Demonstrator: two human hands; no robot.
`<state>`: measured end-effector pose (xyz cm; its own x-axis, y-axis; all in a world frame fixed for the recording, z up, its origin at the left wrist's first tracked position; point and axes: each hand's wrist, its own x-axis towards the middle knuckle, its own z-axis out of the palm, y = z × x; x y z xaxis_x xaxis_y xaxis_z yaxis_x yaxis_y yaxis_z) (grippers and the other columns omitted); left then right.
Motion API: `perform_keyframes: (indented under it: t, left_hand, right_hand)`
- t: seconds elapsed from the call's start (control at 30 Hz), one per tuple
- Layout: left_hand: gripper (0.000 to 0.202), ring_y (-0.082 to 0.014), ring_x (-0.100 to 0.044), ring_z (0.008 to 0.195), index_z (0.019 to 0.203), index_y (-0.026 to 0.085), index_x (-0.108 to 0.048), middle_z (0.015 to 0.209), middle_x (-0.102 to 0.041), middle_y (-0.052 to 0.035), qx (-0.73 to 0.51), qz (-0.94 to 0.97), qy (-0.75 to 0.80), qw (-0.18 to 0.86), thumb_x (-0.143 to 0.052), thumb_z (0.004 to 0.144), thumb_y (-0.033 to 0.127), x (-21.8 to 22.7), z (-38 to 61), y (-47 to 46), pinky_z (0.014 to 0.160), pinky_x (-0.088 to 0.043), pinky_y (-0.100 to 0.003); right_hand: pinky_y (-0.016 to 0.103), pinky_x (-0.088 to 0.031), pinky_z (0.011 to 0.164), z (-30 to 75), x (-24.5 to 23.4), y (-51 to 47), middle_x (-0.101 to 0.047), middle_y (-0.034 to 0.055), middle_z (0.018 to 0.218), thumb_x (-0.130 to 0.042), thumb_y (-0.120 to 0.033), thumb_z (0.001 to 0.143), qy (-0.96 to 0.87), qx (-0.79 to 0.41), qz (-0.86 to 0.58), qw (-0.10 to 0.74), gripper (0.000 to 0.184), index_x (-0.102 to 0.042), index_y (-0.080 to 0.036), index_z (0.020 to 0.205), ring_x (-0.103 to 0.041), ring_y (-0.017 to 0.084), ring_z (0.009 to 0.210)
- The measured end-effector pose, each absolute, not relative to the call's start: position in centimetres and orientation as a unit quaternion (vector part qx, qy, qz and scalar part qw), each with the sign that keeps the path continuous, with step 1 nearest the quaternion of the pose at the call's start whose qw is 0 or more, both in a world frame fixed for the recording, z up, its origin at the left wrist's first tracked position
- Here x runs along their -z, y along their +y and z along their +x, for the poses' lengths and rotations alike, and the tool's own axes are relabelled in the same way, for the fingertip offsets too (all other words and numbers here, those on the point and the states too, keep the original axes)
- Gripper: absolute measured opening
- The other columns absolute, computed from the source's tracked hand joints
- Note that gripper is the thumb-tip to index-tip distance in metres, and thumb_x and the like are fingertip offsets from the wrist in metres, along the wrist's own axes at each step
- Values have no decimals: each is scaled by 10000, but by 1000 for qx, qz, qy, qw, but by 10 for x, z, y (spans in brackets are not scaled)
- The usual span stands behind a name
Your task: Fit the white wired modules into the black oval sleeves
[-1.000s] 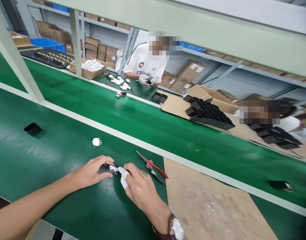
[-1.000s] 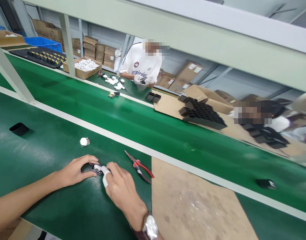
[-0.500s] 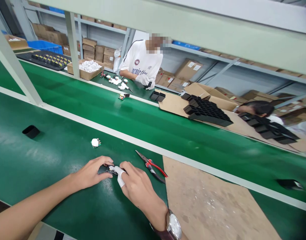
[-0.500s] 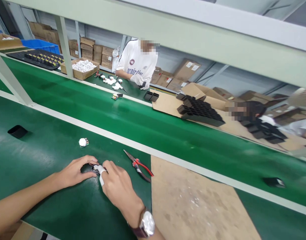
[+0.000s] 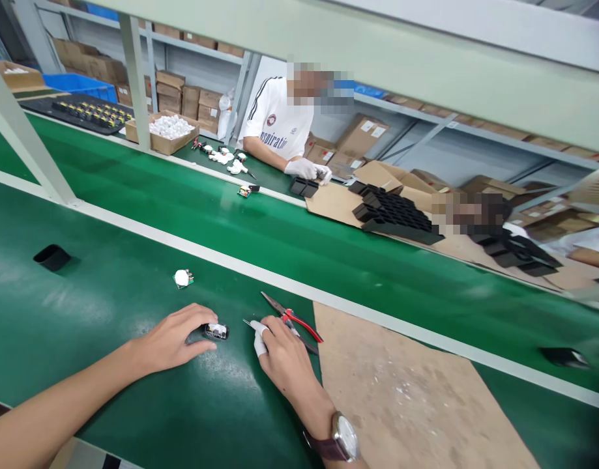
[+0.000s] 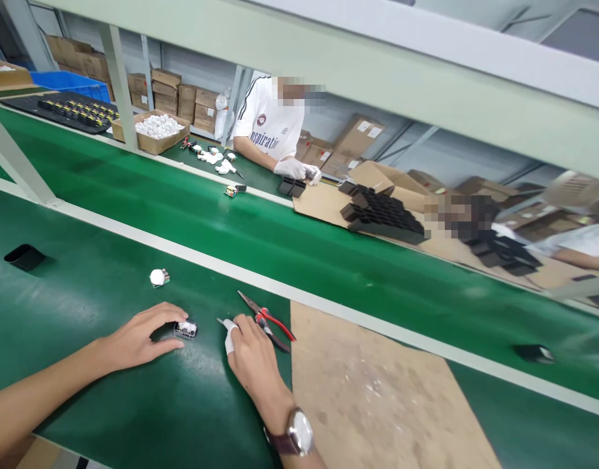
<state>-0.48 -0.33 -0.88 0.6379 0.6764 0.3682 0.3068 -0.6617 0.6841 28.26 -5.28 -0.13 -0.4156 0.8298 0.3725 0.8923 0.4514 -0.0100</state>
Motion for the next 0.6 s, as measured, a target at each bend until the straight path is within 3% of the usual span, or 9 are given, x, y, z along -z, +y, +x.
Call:
perform_keyframes:
  t: [0.2,0.3,0.47,0.6]
  left_hand:
    - [163,-210,-710,1078,1153,205,-683,1246,-710,-109,-377,871,205,240,-673,1007,134,10,0,0,949,-590,-328]
    - [115,-201,-710,1047,1035,185,-686,1260,-702,-116,-372,876,197,236,-647,1006,81,9,1,0,900,-590,-311]
    - [100,-191,-717,1056,1045,191,-652,1287,-690,-114,-354,881,207,237,-640,1016,96,8,3,-1,893,-582,-293]
    - [88,-190,-722,1080,1101,211,-636,1282,-689,-102,-341,876,229,255,-601,1047,151,11,4,-3,910,-581,-289]
  right_hand:
    - [409,-539,885,263,-13,-56,-644,141,1146,-545,-99,1004,-848,25,-471,244,318,-601,-104,1317,-595,268,1030]
    - [424,-532,913,254,-22,-56,-626,149,1199,-546,-65,983,-859,4,-451,243,386,-568,-105,1367,-573,281,1090]
    - [445,-547,847,266,-10,-57,-636,165,1155,-514,-2,889,-842,67,-512,158,418,-609,-68,1290,-575,309,1023]
    - [395,-539,770,276,-3,-63,-637,119,998,-495,36,829,-842,83,-516,134,332,-670,-114,1069,-579,266,884]
